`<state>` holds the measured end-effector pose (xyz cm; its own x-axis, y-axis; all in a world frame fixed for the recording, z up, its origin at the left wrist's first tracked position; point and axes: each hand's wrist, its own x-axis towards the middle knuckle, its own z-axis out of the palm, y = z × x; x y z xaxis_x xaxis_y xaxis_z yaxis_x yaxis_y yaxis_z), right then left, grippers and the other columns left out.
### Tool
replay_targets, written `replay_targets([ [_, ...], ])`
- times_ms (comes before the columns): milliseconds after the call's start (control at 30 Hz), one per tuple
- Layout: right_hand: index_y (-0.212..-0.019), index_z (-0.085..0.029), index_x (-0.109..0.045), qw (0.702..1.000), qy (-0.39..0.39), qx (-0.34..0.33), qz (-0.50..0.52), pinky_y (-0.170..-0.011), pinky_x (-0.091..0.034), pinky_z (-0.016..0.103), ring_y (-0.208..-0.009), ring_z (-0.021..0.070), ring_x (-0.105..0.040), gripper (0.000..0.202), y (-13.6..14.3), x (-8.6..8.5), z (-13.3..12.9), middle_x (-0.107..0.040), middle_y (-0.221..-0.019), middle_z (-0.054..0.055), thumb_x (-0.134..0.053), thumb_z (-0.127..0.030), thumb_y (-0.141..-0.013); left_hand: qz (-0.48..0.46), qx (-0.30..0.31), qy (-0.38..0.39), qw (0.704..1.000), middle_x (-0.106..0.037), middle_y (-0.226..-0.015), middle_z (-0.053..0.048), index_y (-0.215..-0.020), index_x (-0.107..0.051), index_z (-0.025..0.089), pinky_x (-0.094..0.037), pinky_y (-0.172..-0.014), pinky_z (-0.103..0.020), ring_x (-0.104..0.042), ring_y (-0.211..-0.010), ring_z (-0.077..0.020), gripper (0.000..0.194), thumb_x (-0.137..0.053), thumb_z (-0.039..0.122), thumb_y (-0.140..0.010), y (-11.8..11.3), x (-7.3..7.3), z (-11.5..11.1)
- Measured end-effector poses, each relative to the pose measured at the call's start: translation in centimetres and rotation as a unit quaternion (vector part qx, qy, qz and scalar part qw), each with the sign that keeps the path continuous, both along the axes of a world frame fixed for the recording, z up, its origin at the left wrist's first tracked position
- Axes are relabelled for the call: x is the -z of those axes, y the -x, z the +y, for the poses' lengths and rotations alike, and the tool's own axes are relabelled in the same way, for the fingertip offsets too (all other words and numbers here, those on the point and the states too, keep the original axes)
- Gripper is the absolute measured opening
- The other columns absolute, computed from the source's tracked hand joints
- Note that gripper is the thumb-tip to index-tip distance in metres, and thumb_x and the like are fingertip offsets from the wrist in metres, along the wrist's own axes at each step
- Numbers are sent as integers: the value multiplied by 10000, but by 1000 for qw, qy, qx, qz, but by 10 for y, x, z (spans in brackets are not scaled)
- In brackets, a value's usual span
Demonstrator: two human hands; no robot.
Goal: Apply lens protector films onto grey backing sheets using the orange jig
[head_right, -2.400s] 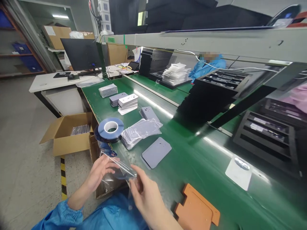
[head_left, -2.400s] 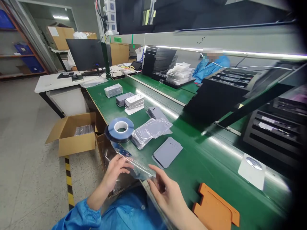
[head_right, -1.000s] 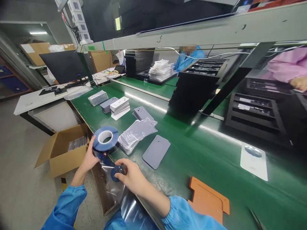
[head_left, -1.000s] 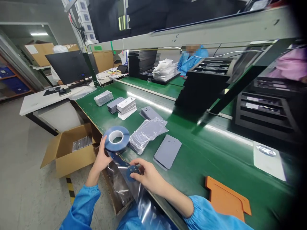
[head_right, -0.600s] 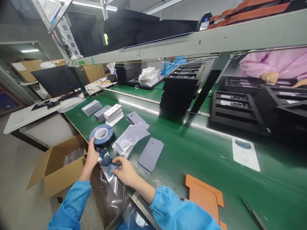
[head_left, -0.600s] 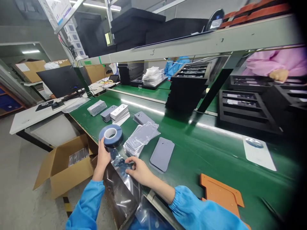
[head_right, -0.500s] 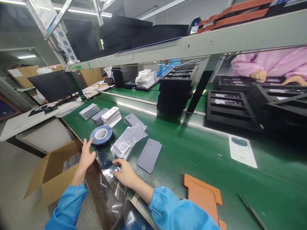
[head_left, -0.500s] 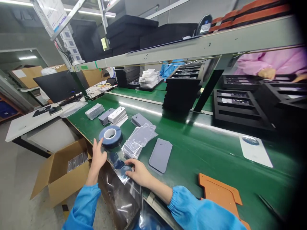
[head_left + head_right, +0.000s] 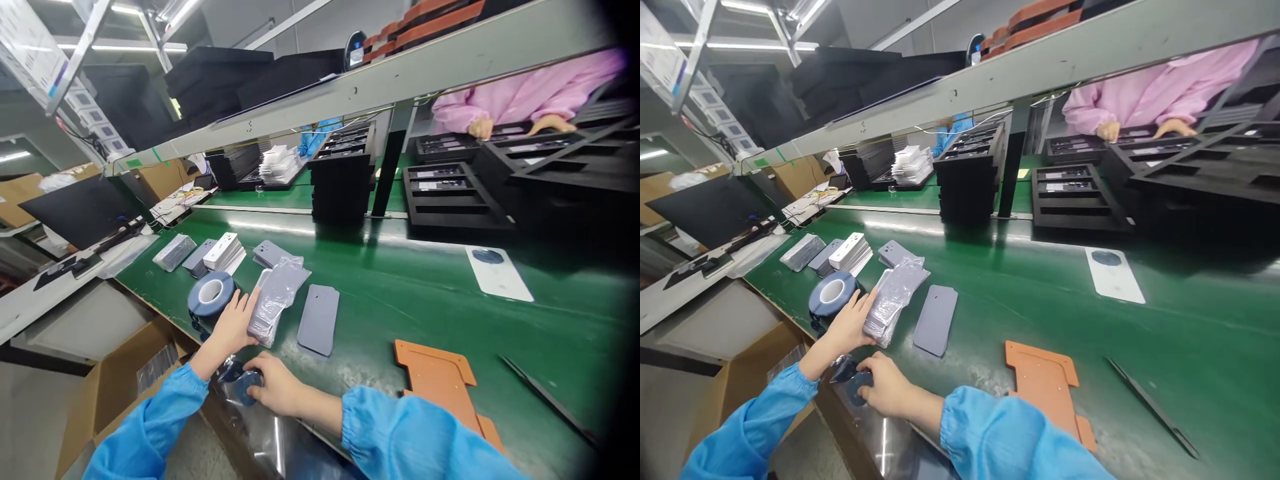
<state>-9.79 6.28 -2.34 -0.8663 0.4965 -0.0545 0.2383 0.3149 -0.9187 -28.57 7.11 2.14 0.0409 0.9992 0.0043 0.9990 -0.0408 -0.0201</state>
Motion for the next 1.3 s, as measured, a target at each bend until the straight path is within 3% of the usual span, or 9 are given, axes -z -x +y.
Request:
replay_targets([
  [267,-1180,-192,-764,1000,8,8,10,-879,-521,312,-945,226,-672,480,0,7,4,-693,-1138,93,-836,-195,-706,-91,26,62,994,102,-1730,-131,-1638,-201,313,-247,-1221,-592,-17,-1571,-463,1192,-849,249,-640,-17,-38,-11],
  [433,-1167,-207,-771,1000,7,5,12,-815,-526,288,-862,196,-670,476,1,9,4,-698,-1109,77,-837,-200,-696,-385,-238,13,892,-221,-1706,-154,-1639,-155,235,-370,-1173,-421,-343,-1522,-353,949,-598,622,-894,-25,-65,35],
  [533,-1171,-210,-768,1000,-3,7,10,-815,-526,280,-866,190,-673,469,-1,9,4,-700,-1122,73,-831,-203,-706,-399,-305,64,862,-482,-1536,-283,-1511,-410,81,-479,-1052,-425,-486,-1406,-453,1085,-829,630,-675,-28,-63,76],
  [633,-1176,-207,-764,1000,-17,5,1,-796,-533,268,-875,189,-684,458,-3,9,4,-704,-1144,73,-824,-215,-722,-441,-328,146,822,-738,-1208,-237,-1189,-671,95,-589,-823,-391,-702,-1120,-430,856,-939,553,-517,-24,-55,94],
  [767,-1187,-221,-755,999,-42,-2,-11,-841,-537,263,-959,202,-702,443,-4,5,5,-710,-1157,67,-811,-232,-747,-484,-351,188,779,-782,-1094,-185,-966,-714,147,-604,-706,-337,-753,-985,-356,632,-928,562,-540,-20,-50,74],
  [933,-1280,-150,-678,993,-104,2,-55,-952,-531,357,-1144,286,-674,475,-12,-15,-3,-684,-1250,148,-734,-217,-813,-527,-364,176,748,-772,-1148,-161,-1066,-702,148,-596,-689,-325,-745,-1003,-316,638,-801,654,-689,-37,-40,39],
  [1067,-1166,-72,-713,977,-182,-24,-105,-893,-539,509,-1118,425,-668,372,-35,-38,-16,-694,-1193,254,-704,-261,-846,-524,-374,154,749,-790,-1016,-143,-1083,-698,141,-542,-597,-327,-745,-871,-311,656,-811,649,-683,-51,-31,32],
  [1167,-1008,-85,-751,964,-226,-34,-139,-855,-547,496,-975,393,-719,325,-64,-55,-12,-745,-1004,224,-607,-368,-940,-514,-379,126,760,-784,-920,-126,-995,-707,119,-511,-604,-308,-731,-846,-288,581,-828,605,-701,-53,-31,34],
  [1300,-1094,-137,-716,961,-231,93,-121,-939,-518,460,-1125,360,-671,296,-89,-70,29,-714,-1137,185,-582,-365,-959,-509,-385,116,761,-768,-936,-84,-1000,-698,125,-534,-699,-319,-717,-812,-210,429,-770,512,-830,-47,-36,39],
])
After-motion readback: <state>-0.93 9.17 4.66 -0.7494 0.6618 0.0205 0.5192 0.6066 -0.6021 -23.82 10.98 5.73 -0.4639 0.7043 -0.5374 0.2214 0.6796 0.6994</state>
